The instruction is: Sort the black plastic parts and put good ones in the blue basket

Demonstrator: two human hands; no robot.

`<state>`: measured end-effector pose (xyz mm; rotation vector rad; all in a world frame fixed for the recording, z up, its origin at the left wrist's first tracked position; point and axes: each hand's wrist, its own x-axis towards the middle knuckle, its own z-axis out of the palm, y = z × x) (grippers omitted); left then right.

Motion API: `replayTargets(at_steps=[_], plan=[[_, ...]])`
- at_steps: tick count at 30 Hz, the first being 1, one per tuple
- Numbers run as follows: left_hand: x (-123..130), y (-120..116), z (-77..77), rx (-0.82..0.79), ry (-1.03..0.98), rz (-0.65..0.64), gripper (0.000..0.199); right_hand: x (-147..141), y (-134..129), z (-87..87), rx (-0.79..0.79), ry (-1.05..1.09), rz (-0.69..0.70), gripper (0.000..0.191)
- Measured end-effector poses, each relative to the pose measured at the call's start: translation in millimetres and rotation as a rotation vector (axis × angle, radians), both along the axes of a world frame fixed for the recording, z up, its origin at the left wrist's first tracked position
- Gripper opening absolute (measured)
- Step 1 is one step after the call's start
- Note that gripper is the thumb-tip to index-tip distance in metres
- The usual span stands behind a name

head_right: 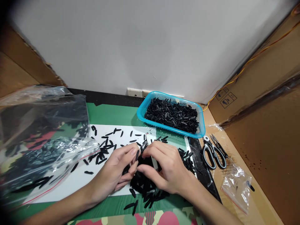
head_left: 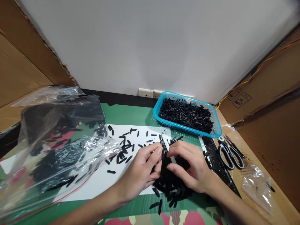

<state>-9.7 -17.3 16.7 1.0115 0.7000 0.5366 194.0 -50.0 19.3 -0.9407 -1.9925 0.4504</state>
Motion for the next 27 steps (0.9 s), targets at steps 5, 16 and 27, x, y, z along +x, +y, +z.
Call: replayTargets(at_steps=[5,16,27], plan=[[0.7,-3.6,-4.1,0.154,0.098,0.056,0.043,-7.2,-1.3,-4.8,-0.028,-0.091,-0.076,0.008],[0.8,-0.2,2.5,-0.042,0.009,-0.001,0.039,45.0,24.5,0.8,0.322,-0.353,-0.635,0.006],[1.0,-1.0,1.5,-0.056,0.043,-0.054,0.058,-8.1,-2.2,7.6,-0.280,0.122,0.049,0.008]])
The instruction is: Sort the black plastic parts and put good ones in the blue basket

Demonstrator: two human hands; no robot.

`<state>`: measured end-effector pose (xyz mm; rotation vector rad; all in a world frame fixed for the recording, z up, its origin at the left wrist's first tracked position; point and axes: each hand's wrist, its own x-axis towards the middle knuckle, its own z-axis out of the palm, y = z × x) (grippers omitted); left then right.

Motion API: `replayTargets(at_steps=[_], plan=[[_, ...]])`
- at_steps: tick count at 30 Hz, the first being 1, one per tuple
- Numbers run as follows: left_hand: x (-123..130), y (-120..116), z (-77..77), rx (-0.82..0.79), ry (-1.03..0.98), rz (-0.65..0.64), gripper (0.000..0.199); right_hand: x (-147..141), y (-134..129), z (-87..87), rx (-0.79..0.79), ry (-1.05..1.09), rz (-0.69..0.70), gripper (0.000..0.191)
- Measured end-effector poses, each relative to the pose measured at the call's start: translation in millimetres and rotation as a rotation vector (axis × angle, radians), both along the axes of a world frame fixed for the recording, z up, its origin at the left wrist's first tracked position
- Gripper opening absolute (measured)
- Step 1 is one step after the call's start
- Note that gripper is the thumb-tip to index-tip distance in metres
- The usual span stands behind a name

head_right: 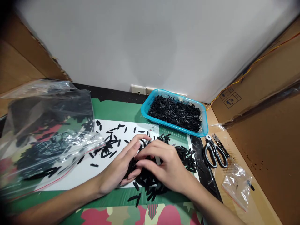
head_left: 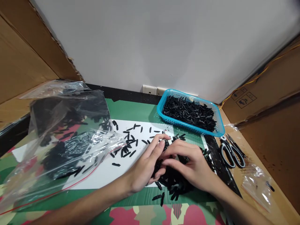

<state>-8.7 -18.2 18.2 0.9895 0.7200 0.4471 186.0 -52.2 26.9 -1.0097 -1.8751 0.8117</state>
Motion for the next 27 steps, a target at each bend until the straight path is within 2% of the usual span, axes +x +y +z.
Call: replayTargets(at_steps=[3,10,17,21,27], plan=[[2.3,-2.0,1.4,-0.005,0.008,0.022,0.060,-9.4,-3.7,-2.6,-0.087,0.048,0.006,0.004],[2.3,-1.8,3.3,0.007,0.014,0.043,0.052,-0.1,3.9,-5.0,-0.089,0.024,0.031,0.009],[1.7,1.2,0.2,-0.001,-0.043,0.037,0.039,4.7,3.4,-3.2,0.005,0.103,-0.123,0.010],[-0.6,1.5,1.2,0.021,-0.081,0.007,0.040,8.7,2.6,-3.3,0.073,0.146,-0.205,0.010],[-2.4,0.8,2.6,0.058,-0.093,0.028,0.036,7.2,2.3,-3.8,0.036,0.166,-0.188,0.010]])
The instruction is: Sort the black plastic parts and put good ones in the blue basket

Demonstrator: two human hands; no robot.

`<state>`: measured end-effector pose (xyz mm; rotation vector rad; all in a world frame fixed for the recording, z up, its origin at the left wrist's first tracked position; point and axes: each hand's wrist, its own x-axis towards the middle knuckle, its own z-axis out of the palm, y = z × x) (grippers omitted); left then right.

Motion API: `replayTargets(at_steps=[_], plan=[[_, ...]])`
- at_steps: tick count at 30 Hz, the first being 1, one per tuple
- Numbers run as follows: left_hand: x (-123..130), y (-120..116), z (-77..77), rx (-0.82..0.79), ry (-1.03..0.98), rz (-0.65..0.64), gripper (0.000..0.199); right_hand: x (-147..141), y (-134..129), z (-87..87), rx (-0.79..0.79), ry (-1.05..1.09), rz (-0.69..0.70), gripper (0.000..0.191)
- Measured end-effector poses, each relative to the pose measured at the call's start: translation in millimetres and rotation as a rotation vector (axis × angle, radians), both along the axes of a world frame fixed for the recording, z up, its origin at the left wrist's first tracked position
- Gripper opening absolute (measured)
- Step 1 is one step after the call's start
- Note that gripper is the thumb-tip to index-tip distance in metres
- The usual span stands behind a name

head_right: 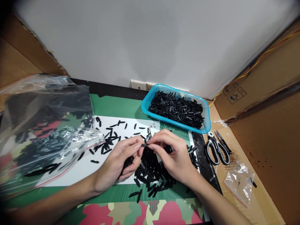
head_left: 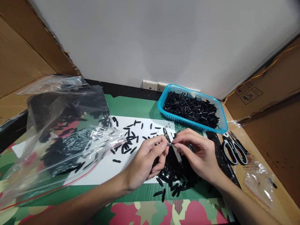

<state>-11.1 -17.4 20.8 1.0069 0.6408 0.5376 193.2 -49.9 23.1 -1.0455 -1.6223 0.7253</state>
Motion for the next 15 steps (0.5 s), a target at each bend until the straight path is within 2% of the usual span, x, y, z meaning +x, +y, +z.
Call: replayTargets(at_steps=[6,15], plan=[[1.1,-0.5,0.5,0.053,0.008,0.025,0.037,0.6,1.1,-1.5,0.002,-0.023,-0.011,0.010],[1.5,-0.5,-2.4,0.036,-0.015,0.029,0.044,1.7,0.7,-1.1,0.070,-0.103,-0.033,0.009]])
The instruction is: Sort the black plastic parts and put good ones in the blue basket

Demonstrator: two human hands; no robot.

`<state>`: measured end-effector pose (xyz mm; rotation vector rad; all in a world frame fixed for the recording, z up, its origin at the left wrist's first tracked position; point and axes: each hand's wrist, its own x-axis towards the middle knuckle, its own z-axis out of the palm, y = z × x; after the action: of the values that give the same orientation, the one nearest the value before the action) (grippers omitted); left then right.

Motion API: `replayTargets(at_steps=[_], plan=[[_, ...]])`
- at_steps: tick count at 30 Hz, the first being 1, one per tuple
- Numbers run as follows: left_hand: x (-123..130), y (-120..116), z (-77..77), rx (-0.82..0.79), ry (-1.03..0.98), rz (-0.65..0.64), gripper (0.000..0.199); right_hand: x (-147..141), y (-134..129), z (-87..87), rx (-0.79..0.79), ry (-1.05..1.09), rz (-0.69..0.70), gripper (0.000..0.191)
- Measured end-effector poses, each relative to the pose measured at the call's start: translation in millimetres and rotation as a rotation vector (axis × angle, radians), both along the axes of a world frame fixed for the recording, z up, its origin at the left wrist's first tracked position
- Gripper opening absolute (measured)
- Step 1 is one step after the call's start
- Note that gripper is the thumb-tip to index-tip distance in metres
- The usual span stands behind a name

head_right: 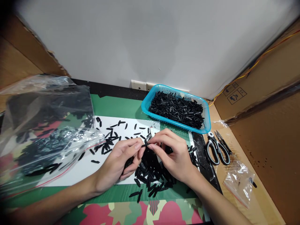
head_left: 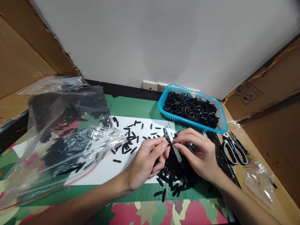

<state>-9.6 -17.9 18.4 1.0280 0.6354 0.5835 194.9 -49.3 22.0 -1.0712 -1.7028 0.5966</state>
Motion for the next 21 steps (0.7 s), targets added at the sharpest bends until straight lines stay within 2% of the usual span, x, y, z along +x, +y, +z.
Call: replayTargets(at_steps=[21], plan=[[-0.4,-1.1,0.4,-0.037,-0.030,0.042,0.042,0.0,0.8,-0.9,0.029,-0.044,0.023,0.010]])
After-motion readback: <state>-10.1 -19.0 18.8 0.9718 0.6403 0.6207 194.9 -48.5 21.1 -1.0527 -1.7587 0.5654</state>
